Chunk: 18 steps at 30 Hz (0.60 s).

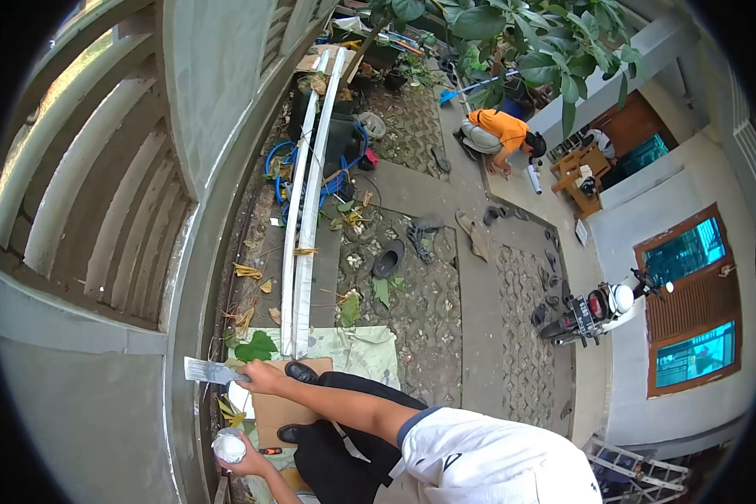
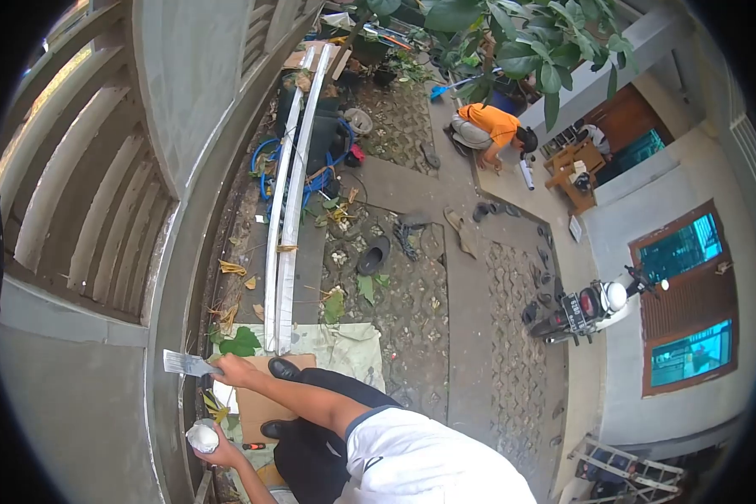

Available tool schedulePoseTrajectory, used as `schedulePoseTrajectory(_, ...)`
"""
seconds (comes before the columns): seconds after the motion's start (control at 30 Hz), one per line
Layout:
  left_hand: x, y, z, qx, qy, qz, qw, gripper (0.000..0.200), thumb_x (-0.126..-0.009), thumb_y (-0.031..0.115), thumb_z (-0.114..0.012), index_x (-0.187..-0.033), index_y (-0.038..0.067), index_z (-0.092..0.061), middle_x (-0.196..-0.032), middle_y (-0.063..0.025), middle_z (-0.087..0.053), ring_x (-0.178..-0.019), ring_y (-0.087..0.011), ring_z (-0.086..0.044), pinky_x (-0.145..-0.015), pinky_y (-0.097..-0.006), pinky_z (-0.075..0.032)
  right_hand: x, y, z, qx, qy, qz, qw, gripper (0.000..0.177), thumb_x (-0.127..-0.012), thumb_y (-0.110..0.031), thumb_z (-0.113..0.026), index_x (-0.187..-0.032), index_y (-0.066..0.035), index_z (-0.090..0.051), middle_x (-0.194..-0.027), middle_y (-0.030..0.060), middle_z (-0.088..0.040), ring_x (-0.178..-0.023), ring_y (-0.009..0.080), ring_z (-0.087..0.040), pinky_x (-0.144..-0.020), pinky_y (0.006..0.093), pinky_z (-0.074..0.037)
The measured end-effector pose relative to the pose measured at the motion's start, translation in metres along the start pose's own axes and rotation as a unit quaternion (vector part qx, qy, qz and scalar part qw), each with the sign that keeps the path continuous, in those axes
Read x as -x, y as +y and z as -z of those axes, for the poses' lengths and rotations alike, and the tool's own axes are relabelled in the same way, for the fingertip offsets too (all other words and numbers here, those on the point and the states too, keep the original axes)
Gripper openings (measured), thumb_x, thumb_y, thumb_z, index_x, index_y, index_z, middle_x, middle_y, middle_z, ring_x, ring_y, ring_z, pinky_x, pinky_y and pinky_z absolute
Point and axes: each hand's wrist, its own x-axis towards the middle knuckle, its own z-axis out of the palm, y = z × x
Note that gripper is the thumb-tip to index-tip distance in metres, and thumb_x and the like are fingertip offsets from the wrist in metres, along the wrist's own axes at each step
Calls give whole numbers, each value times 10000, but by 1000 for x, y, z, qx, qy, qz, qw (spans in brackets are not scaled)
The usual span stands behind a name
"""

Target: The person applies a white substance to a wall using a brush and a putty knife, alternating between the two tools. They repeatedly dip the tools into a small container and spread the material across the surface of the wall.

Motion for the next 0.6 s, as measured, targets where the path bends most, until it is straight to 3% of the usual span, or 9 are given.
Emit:
schedulePoseTrajectory(0.17, 2, 11, -23, 6, -42, -16, 999, 735, -620, 209, -885, -1192, -28, -489, -1170, -171, -551, -1058, -317, -566, -920, -455, -474, -9, 25, 10, -10, 1, -31, 999, 296, -829, -276, -623, -1018, -52, -666, -817, 232, -651, -801, 388, -638, -745, 461, -506)
schedulePoseTrajectory(0.27, 7, -13, -43, 32, -53, -34, 997, 742, -610, 177, -882, -1203, -24, -484, -1197, -170, -530, -1100, -323, -536, -960, -463, -441, -23, 46, 11, 13, -21, -21, 999, 297, -825, -279, -631, -1019, -58, -669, -822, 226, -656, -804, 388, -638, -743, 462, -507)
schedulePoseTrajectory(0.4, 7, -36, -62, 29, -103, -88, 990, 731, -618, 140, -869, -1210, -32, -475, -1191, -178, -505, -1094, -330, -516, -955, -468, -422, -56, 85, 1, 42, -59, 48, 996, 273, -807, -262, -643, -994, -65, -672, -819, 216, -659, -800, 386, -639, -721, 459, -510)
schedulePoseTrajectory(0.47, 9, -50, -71, 32, -106, -90, 990, 734, -609, 124, -866, -1215, -10, -474, -1184, -165, -496, -1111, -326, -498, -974, -464, -403, -75, 115, -13, 69, -119, 62, 989, 266, -787, -253, -648, -962, -54, -667, -807, 205, -660, -794, 388, -638, -715, 459, -511)
schedulePoseTrajectory(0.6, 12, -84, -93, 79, -133, -88, 984, 776, -562, 71, -858, -1217, 13, -447, -1209, -158, -469, -1128, -333, -472, -982, -467, -384, -106, 151, -36, 135, -153, 104, 974, 252, -777, -264, -642, -946, -78, -665, -784, 184, -654, -797, 373, -639, -704, 464, -508)
